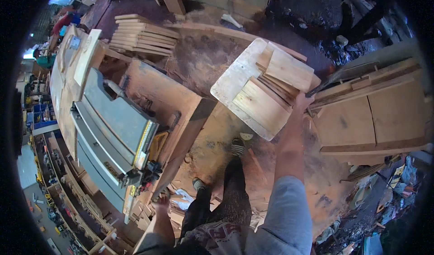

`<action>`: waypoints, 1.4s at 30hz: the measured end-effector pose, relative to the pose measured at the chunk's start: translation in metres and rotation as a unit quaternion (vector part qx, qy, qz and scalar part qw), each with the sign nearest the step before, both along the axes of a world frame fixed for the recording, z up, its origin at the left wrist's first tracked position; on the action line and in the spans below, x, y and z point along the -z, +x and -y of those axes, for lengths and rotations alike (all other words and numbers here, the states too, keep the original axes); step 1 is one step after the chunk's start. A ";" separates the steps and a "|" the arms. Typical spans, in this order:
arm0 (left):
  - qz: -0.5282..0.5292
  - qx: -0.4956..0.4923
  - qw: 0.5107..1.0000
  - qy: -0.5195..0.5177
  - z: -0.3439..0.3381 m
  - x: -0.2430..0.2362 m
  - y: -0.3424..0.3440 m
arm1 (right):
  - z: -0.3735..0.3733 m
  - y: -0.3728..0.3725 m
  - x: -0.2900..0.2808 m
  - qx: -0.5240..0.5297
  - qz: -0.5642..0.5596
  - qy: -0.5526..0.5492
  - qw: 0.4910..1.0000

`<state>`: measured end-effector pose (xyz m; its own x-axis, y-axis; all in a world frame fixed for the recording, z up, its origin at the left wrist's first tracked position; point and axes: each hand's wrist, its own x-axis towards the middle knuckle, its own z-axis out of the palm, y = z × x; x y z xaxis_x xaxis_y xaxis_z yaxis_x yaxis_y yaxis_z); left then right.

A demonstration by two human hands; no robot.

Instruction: The person uses a table saw to rip several pieces of wood. They guide a wood block through the blade using a push stick, then set the cut piece aside on a shelf before retrieving the next block and repeating the process.

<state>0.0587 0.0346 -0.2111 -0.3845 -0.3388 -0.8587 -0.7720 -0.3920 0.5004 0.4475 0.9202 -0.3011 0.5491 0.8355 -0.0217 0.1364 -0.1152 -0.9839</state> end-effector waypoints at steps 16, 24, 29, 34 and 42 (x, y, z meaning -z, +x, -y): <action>-0.143 -0.080 0.985 0.046 -0.073 0.060 -0.055 | 0.029 -0.036 -0.032 -0.114 -0.269 -0.268 0.918; -0.129 -0.147 0.971 0.135 -0.082 0.040 -0.053 | 0.084 -0.047 -0.184 -0.136 -0.178 -0.224 0.948; -0.131 -0.188 0.950 0.211 -0.059 -0.008 -0.020 | 0.221 0.018 -0.255 -0.226 -0.209 -0.162 0.937; -0.137 -0.214 0.925 0.281 -0.030 -0.046 -0.048 | 0.430 0.049 -0.347 -0.196 -0.257 -0.174 0.930; -0.131 -0.215 0.900 0.357 -0.032 -0.073 -0.103 | 0.638 -0.011 -0.408 -0.283 -0.327 -0.154 0.888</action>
<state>-0.0442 0.0670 -0.1382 -0.5700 0.0971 -0.8159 -0.3644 -0.9199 0.1452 0.4366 0.2827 0.1069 -0.1721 0.8730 -0.4563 -0.3319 -0.4876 -0.8076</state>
